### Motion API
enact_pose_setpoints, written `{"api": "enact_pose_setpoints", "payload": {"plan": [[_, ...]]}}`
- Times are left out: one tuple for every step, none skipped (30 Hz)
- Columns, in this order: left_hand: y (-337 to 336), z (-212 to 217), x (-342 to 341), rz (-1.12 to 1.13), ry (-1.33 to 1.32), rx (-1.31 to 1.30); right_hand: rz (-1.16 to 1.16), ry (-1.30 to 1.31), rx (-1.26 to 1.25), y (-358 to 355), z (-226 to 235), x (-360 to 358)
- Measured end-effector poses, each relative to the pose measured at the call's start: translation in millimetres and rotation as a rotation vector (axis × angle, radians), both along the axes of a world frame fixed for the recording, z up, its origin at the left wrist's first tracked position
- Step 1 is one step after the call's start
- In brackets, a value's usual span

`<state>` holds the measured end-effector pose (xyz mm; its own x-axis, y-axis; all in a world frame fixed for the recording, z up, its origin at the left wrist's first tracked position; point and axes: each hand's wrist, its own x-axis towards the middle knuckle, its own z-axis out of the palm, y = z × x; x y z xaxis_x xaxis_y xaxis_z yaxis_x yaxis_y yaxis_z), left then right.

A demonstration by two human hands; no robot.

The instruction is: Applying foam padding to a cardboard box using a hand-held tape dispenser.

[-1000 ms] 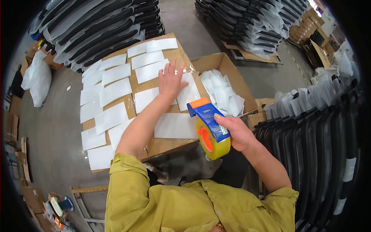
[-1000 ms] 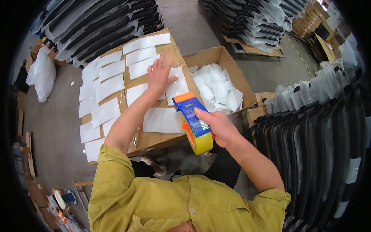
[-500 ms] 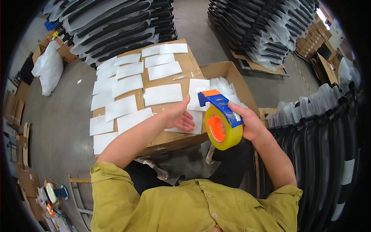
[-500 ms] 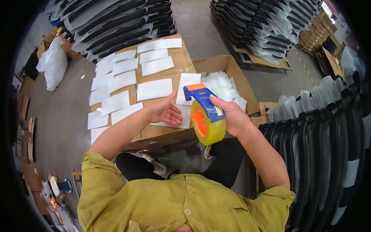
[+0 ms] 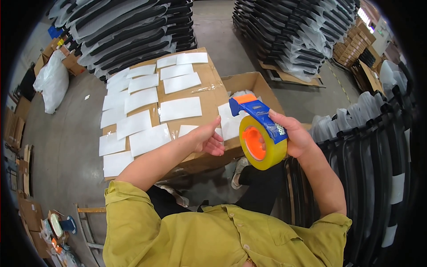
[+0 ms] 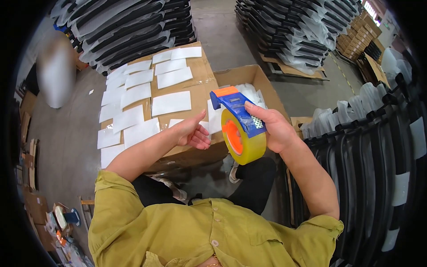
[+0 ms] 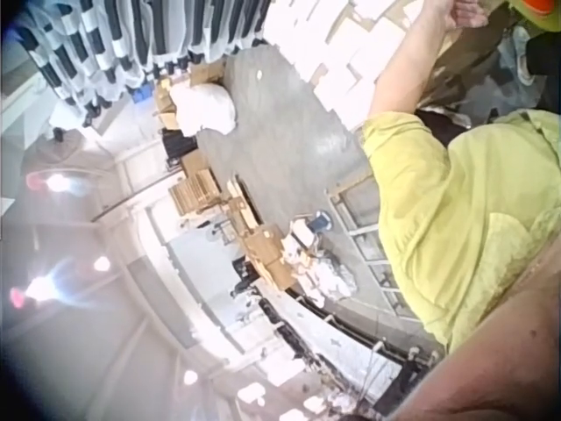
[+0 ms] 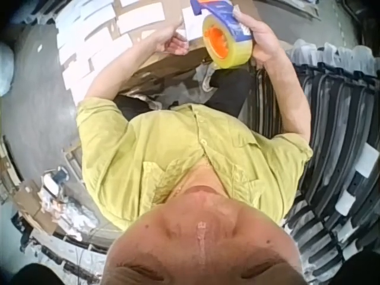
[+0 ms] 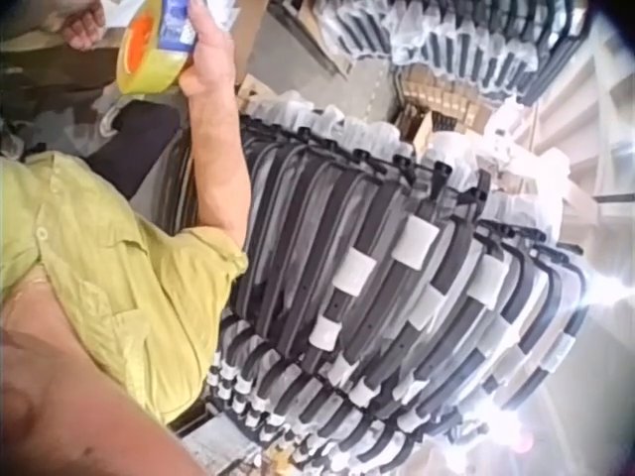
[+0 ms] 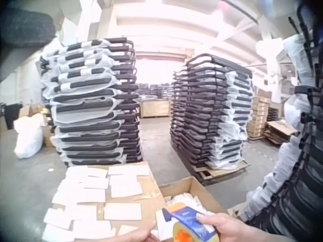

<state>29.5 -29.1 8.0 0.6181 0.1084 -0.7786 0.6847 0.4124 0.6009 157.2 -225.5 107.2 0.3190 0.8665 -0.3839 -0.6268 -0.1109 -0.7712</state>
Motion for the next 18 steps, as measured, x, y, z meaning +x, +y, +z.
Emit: {"api": "enact_pose_setpoints", "payload": {"plan": [[-4.0, 3.8, -3.3, 0.001, 0.008, -0.021, 0.007, -0.024, -0.002, -2.5, 5.9, 0.0], [-8.7, 6.1, -6.7, 0.001, 0.017, -0.042, 0.014, -0.048, -0.004, -5.7, 12.8, -1.5], [-13.8, 6.9, -10.4, 0.001, 0.012, -0.040, 0.002, -0.073, -0.019, -8.3, 23.5, -5.0], [-20.9, 6.6, -14.7, 0.059, -0.038, -0.085, 0.001, -0.078, -0.017, -11.9, 30.3, -6.8], [-27.2, 5.9, -17.6, 0.117, -0.088, -0.130, 0.026, -0.096, -0.003, -16.6, 35.7, -7.6], [-32.3, 4.8, -20.1, 0.116, -0.092, -0.128, 0.052, -0.114, 0.012, -21.2, 40.6, -10.2], [-37.0, 1.7, -21.0, 0.150, -0.220, -0.282, 0.051, -0.117, 0.013, -25.6, 45.4, -14.3], [-41.3, -2.1, -20.4, 0.182, -0.348, -0.437, 0.041, -0.148, 0.006, -30.4, 49.4, -19.1], [-45.5, -6.1, -17.2, 0.217, -0.420, -0.545, 0.030, -0.180, -0.001, -35.0, 50.9, -23.7], [-50.0, -8.7, -13.5, 0.211, -0.422, -0.547, 0.024, -0.183, -0.001, -40.5, 50.2, -27.5], [-54.9, -10.0, -9.8, 0.248, -0.470, -0.625, 0.046, -0.190, 0.014, -47.0, 48.6, -31.3], [-59.9, -11.6, -7.9, 0.287, -0.517, -0.706, 0.070, -0.197, 0.026, -54.6, 46.3, -35.8], [-62.0, -14.8, -6.2, 0.282, -0.515, -0.710, 0.047, -0.213, -0.008, -62.3, 42.8, -41.5], [-62.8, -18.4, -3.8, 0.277, -0.545, -0.753, 0.037, -0.233, -0.032, -69.6, 38.2, -46.9], [-66.7, -16.8, -3.1, 0.270, -0.571, -0.797, 0.049, -0.246, -0.050, -78.2, 33.4, -51.3], [-72.6, -14.1, -3.5, 0.262, -0.567, -0.800, 0.061, -0.259, -0.067, -86.6, 28.0, -56.1], [-79.2, -9.7, -4.7, 0.317, -0.574, -0.674, 0.039, -0.275, -0.078, -94.5, 20.7, -62.2], [-83.4, -4.0, -5.9, 0.369, -0.576, -0.554, 0.012, -0.265, -0.100, -99.2, 13.5, -68.4]]}}
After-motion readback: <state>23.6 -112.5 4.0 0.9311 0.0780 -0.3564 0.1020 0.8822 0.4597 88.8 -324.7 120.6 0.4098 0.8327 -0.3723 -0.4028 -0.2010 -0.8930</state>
